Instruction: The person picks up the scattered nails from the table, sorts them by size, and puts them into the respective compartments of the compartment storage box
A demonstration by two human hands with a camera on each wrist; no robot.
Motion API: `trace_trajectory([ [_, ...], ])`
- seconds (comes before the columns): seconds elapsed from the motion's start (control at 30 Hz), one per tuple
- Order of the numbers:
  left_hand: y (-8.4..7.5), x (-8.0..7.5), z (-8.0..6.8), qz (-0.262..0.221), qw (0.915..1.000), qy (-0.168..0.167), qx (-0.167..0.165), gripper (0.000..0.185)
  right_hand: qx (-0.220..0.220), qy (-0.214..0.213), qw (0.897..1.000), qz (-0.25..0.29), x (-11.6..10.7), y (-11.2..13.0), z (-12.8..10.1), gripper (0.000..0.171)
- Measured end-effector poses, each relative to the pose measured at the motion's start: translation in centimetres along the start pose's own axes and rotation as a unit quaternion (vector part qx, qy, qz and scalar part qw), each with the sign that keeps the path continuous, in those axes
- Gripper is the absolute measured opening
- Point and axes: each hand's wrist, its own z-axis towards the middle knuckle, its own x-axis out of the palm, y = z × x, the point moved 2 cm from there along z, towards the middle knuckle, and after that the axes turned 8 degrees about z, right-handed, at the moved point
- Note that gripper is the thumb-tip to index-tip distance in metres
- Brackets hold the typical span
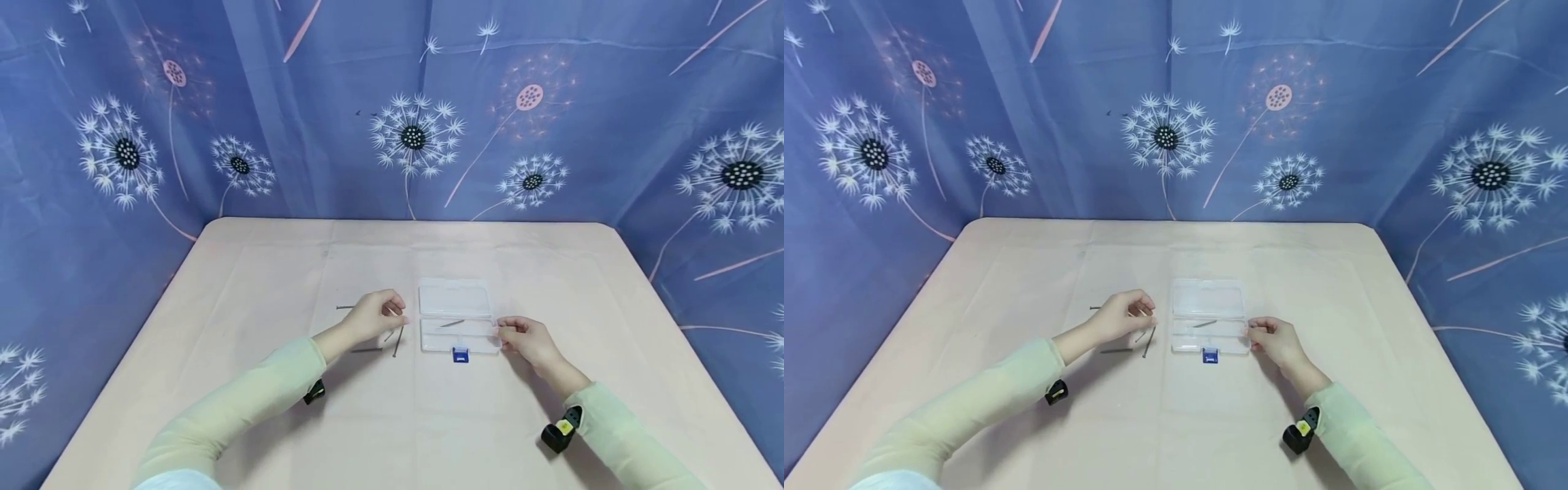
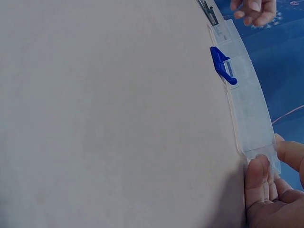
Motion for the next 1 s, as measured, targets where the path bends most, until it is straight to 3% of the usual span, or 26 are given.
trace_trajectory([
  [0.23,0.8,-0.7,-1.5,0.02,0.9995,0.002,0.024,0.023,-0.002,0.002,1.0,0.001,-0.2,-0.2,0.0,0.046],
  [0.47,2.1,-1.1,-3.0,0.028,0.9996,0.001,0.003,0.021,-0.004,0.001,1.0,-0.015,-0.1,-0.1,0.0,0.047],
  [0.7,3.0,-1.2,-4.1,0.027,0.9995,0.006,0.011,0.02,-0.004,0.003,1.0,-0.01,-0.1,0.0,0.1,0.047],
  [1.0,3.9,-0.9,-5.4,0.08,0.9966,0.015,0.01,0.019,-0.003,0.008,1.0,-0.01,-0.1,0.0,0.0,0.047],
])
